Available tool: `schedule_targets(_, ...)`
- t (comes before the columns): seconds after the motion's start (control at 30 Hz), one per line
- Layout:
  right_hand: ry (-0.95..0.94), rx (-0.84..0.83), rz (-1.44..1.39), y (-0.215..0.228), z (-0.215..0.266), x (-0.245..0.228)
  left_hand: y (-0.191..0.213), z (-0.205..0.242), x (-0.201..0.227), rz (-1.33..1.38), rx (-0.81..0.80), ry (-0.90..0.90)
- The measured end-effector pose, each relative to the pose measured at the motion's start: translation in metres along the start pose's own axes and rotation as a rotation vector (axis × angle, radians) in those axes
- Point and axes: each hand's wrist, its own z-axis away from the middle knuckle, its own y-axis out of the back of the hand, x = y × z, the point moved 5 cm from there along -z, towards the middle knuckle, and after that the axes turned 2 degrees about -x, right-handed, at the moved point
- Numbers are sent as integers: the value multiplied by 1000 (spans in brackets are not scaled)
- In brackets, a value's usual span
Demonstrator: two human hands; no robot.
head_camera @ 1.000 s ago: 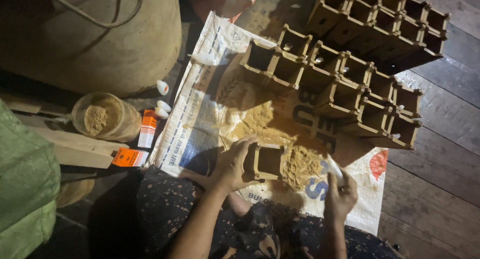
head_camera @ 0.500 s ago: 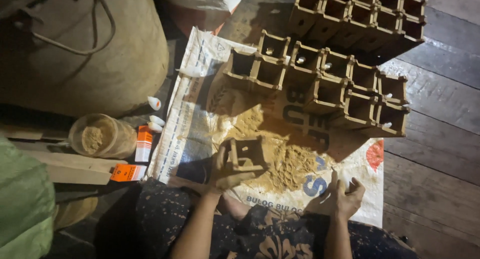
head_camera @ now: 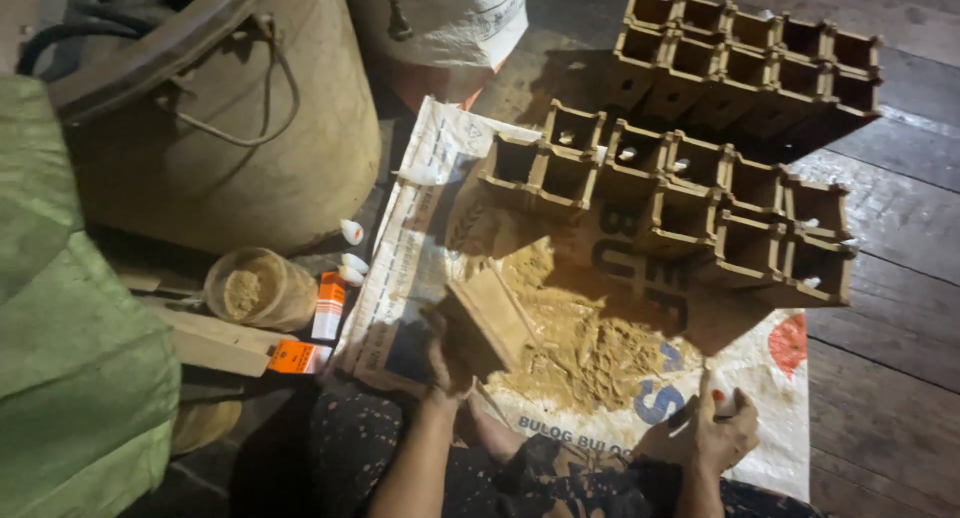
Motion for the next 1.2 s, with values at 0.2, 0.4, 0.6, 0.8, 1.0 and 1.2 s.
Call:
schedule_targets(0.2, 154, 18, 50, -16, -8, 22, 58, -24, -13, -385, -60, -199)
schedule_targets(0.4, 31, 16, 124, -16, -10, 23, 93, -37, -28, -765, -126, -353)
schedule_targets(0.6, 39, 18, 128, -18, -12, 24, -3, -6, 17, -1211, -85, -529)
schedule_targets(0.8, 53, 4, 89, -10, -6, 8, 3, 0, 9, -210, -183, -251)
schedule_targets(1.0, -12, -17, 124, -12, -9, 13, 6, 1, 1, 22, -180, -62)
schedule_targets(1.2, 108, 153, 500, -24, -17, 26, 8, 2, -2, -309, -228, -73)
